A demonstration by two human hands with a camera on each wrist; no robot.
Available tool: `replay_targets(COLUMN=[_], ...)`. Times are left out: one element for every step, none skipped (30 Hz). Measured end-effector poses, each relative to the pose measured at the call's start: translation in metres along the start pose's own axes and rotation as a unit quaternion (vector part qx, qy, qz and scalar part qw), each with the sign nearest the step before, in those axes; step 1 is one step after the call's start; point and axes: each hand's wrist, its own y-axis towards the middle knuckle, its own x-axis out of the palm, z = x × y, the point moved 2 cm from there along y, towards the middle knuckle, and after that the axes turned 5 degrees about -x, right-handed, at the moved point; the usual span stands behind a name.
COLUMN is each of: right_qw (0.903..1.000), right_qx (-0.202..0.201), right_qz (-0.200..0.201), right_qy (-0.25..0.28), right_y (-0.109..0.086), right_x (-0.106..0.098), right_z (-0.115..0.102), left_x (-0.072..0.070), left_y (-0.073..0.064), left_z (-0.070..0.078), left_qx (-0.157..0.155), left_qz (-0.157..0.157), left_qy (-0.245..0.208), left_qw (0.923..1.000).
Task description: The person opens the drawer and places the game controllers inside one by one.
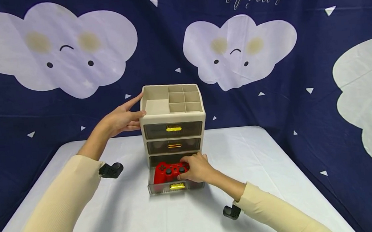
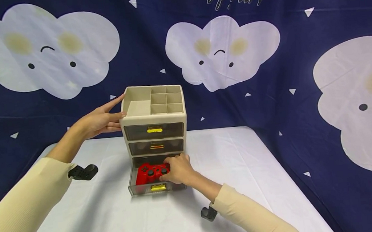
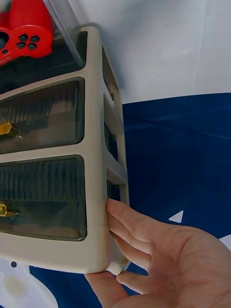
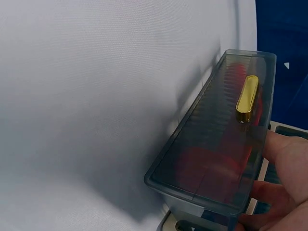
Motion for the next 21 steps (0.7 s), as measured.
replay_targets(right_qw=[1.0000,1.0000,1.0000,1.0000,1.0000,1.0000,1.0000,0.9999,0.9999,1.0000,1.0000,1.0000,1.0000,1.0000,1.0000,1.0000,1.0000,0.9999,0.9999,0.9997,0.9995], right_qx=[0.000,-0.001,-0.003,-0.003,-0.004,-0.003,-0.003,-0.002,-0.001,0.001,0.001,0.002,0.002,0.002,0.002,0.002,0.002,-0.001,-0.006,-0.010,-0.012], right_qz=[0.001,0.002,0.005,0.006,0.008,0.008,0.009,0.010,0.010,0.010,0.010,0.009,0.009,0.009,0.008,0.008,0.008,0.011,0.015,0.019,0.023], right_qy=[-0.001,0.000,0.000,0.000,0.000,0.001,0.002,0.003,0.002,0.001,0.001,0.000,-0.001,-0.002,-0.002,-0.003,-0.002,0.000,0.003,0.010,0.020], right_y=[-0.0004,-0.0010,-0.0015,-0.0018,-0.0020,-0.0021,-0.0022,-0.0021,-0.0018,-0.0016,-0.0014,-0.0013,-0.0011,-0.0010,-0.0010,-0.0011,-0.0013,-0.0015,-0.0015,-0.0017,-0.0022], right_x=[-0.0003,-0.0006,-0.0008,-0.0010,-0.0012,-0.0012,-0.0010,-0.0008,-0.0004,-0.0001,0.0003,0.0006,0.0006,0.0005,0.0002,0.0002,-0.0001,-0.0012,-0.0028,-0.0049,-0.0077], right_z=[0.0002,0.0002,0.0001,0.0002,0.0001,0.0000,-0.0002,-0.0003,-0.0002,-0.0003,-0.0003,-0.0003,-0.0001,0.0001,0.0003,0.0000,0.0000,-0.0004,-0.0007,-0.0010,-0.0013], left_x=[0.0002,0.0004,0.0007,0.0009,0.0010,0.0010,0.0010,0.0011,0.0010,0.0010,0.0010,0.0010,0.0011,0.0012,0.0013,0.0009,0.0006,0.0004,0.0000,-0.0004,-0.0007], left_y=[0.0003,0.0005,0.0005,0.0005,0.0005,0.0003,0.0000,-0.0003,-0.0006,-0.0009,-0.0011,-0.0014,-0.0015,-0.0015,-0.0015,-0.0018,-0.0020,-0.0022,-0.0023,-0.0024,-0.0025], left_z=[0.0000,0.0000,0.0000,0.0000,0.0001,0.0001,0.0000,0.0000,-0.0002,-0.0003,-0.0005,-0.0006,-0.0005,-0.0003,0.0001,-0.0005,-0.0008,-0.0009,-0.0009,-0.0009,-0.0009], left_qx=[0.001,0.001,0.002,0.002,0.003,0.003,0.003,0.004,0.004,0.005,0.004,0.004,0.005,0.005,0.005,0.006,0.006,0.007,0.008,0.008,0.008], left_qz=[0.000,0.000,0.000,0.000,0.000,0.000,0.001,0.001,0.001,0.001,0.001,0.001,0.000,0.000,0.000,0.000,-0.001,0.000,0.000,0.002,0.003], left_qy=[0.000,0.000,0.000,0.002,0.003,0.005,0.006,0.007,0.009,0.009,0.008,0.008,0.008,0.008,0.008,0.007,0.009,0.010,0.010,0.011,0.012], left_qw=[1.0000,1.0000,1.0000,1.0000,1.0000,1.0000,1.0000,1.0000,1.0000,0.9999,1.0000,1.0000,1.0000,1.0000,1.0000,1.0000,0.9999,0.9999,0.9999,0.9999,0.9999])
